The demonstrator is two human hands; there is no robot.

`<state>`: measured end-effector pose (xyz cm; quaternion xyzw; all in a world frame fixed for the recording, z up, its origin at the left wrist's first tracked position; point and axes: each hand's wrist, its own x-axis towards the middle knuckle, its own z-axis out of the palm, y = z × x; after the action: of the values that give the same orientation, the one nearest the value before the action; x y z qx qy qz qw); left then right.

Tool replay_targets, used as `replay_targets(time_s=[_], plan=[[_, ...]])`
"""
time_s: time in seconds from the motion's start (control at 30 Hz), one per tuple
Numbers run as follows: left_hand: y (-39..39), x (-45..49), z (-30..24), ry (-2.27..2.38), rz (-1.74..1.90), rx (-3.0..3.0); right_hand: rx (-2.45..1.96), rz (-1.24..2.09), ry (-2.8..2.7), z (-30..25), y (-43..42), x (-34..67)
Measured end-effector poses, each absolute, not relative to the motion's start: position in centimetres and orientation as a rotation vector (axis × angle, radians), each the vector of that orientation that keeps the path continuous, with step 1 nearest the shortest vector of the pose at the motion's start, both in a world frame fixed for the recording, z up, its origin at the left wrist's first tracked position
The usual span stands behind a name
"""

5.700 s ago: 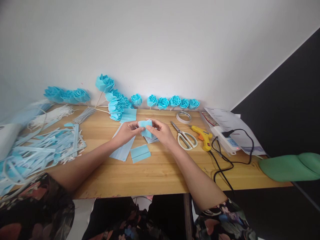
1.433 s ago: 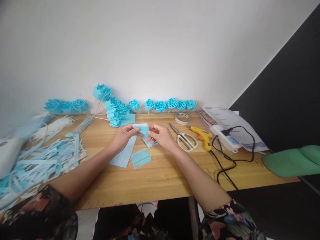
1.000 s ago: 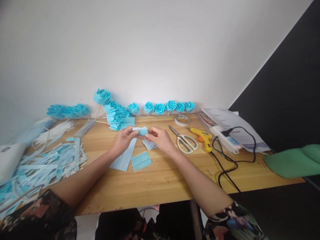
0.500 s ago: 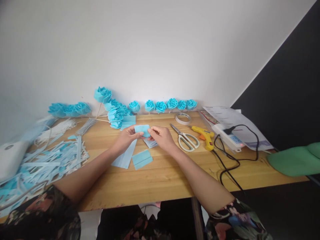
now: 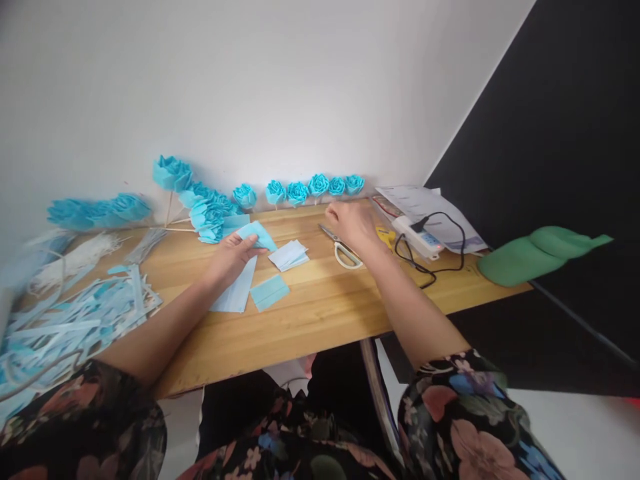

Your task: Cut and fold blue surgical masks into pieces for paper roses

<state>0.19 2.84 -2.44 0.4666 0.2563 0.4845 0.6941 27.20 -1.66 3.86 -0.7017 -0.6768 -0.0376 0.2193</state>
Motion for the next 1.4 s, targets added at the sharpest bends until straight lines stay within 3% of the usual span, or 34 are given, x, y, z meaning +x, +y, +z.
replay_targets(time_s=[0.1,0.4,0.5,0.67,0.8,1.13,1.4], plan=[[2.7,0.2,-2.3,0.562,1.072,1.009,-2.415,-0.222,-2.074,3.2,-4.2,27.3],[3.1,0.2,-2.8,0.548,1.025,0.881,-2.459,-0.212,-2.158,-0.2,-6.0,28.1],[3.4,0.1,-2.9,0.549,1.021,0.831,-2.243,0.099,-1.937,-0.3,-5.2,29.0],[3.8,-0.2,-2.7,0.538,1.04,0.688,-1.484,0.986,-1.367,0.4,-5.2,27.4],[3.9,-0.3,-2.2,0.567,1.062,0.562,-1.09,1.392,-1.149,1.6,-5.2,24.1],[4.2,-0.4,-2.2,0.608,1.082,0.5,-0.712,1.841,-1.275,1.4,-2.8,21.5],[4.7,-0.6,-2.2,0.624,1.136,0.414,-0.777,1.884,-1.355,-0.8,-3.9,22.1]])
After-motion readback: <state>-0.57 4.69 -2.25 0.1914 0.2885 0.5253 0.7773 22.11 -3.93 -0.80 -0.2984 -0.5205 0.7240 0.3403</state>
